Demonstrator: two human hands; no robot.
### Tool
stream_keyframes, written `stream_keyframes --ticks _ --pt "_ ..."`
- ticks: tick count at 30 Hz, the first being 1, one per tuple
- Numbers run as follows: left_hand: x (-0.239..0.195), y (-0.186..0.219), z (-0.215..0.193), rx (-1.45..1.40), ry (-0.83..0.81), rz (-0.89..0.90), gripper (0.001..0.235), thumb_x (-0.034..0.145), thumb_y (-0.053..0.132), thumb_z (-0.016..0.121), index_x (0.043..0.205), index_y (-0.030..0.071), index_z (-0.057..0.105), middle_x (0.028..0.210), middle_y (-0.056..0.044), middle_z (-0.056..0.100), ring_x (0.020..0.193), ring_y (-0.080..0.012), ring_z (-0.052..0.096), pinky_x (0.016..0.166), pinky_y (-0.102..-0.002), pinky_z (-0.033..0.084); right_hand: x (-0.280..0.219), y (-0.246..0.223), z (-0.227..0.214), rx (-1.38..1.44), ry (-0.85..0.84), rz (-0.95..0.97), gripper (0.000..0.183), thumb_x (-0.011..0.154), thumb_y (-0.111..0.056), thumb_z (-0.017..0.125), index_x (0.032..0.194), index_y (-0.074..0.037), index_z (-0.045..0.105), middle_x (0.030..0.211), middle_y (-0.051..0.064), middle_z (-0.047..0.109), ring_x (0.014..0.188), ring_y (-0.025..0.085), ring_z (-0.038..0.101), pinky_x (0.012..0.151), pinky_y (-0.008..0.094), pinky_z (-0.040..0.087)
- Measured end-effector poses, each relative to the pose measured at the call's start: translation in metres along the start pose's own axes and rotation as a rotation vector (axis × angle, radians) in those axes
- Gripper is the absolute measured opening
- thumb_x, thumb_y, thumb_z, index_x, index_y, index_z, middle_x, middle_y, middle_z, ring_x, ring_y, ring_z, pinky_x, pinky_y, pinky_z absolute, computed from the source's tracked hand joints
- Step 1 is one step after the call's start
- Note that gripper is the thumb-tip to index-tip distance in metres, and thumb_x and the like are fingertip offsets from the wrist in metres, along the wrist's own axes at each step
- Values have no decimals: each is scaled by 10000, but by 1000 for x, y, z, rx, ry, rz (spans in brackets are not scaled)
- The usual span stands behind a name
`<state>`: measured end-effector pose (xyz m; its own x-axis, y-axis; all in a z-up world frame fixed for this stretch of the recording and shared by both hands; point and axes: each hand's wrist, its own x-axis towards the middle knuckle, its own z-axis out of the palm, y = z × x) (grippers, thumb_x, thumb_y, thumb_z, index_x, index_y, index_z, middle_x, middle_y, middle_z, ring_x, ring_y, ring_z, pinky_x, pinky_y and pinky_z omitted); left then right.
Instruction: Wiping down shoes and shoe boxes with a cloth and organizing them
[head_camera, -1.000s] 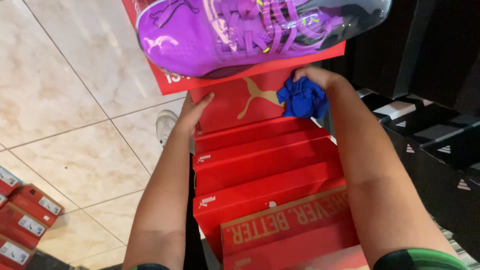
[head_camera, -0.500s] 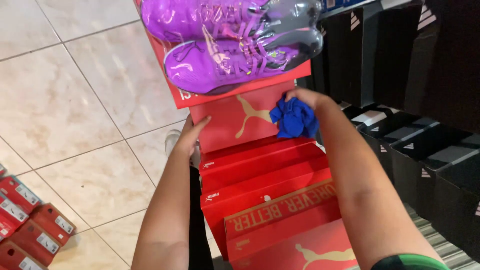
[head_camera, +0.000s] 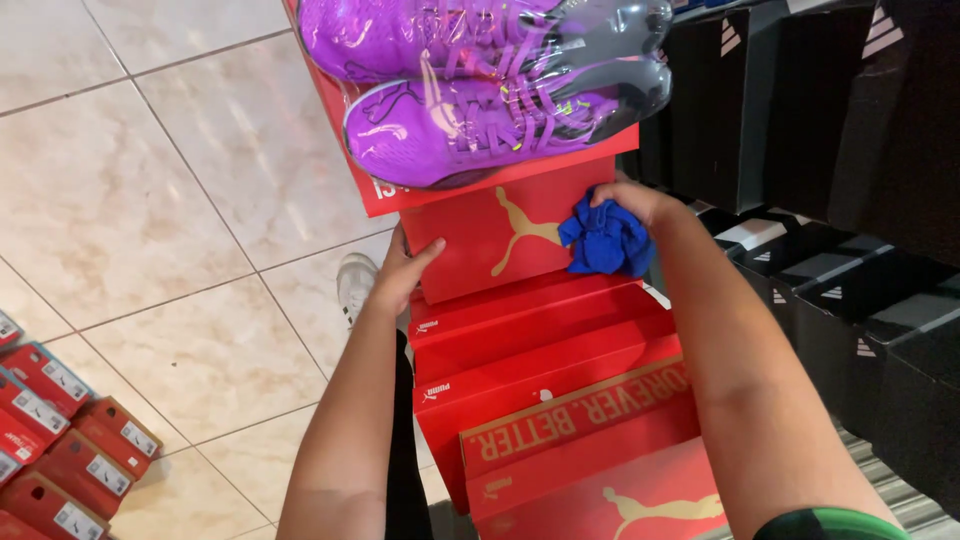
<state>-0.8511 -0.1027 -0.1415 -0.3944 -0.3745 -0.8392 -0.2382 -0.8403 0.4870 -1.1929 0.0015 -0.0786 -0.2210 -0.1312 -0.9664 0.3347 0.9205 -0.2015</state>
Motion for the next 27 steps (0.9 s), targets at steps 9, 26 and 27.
stream_keyframes --ticks 9,26,27 --pt "-34 17 18 140 -27 40 909 912 325 806 1584 54 257 1504 -283 451 1396 -429 448 1111 -563 430 -80 -41 -5 -9 43 -36 818 643 -111 674 1442 -61 504 1317 265 556 1119 489 592 845 580 543" --pt "-20 19 -11 186 74 -37 847 924 543 772 1512 67 392 1436 -274 526 1306 -427 547 927 -600 546 -27 9 11 136 -42 4 687 662 -63 678 1345 -100 611 1191 221 643 963 441 675 764 554 587" --pt "-25 20 -14 183 74 -36 847 924 543 772 1512 67 392 1436 -274 526 1306 -427 547 927 -600 546 -7 23 9 133 -41 3 687 662 -63 678 1345 -100 611 1191 221 643 963 441 675 764 554 587"
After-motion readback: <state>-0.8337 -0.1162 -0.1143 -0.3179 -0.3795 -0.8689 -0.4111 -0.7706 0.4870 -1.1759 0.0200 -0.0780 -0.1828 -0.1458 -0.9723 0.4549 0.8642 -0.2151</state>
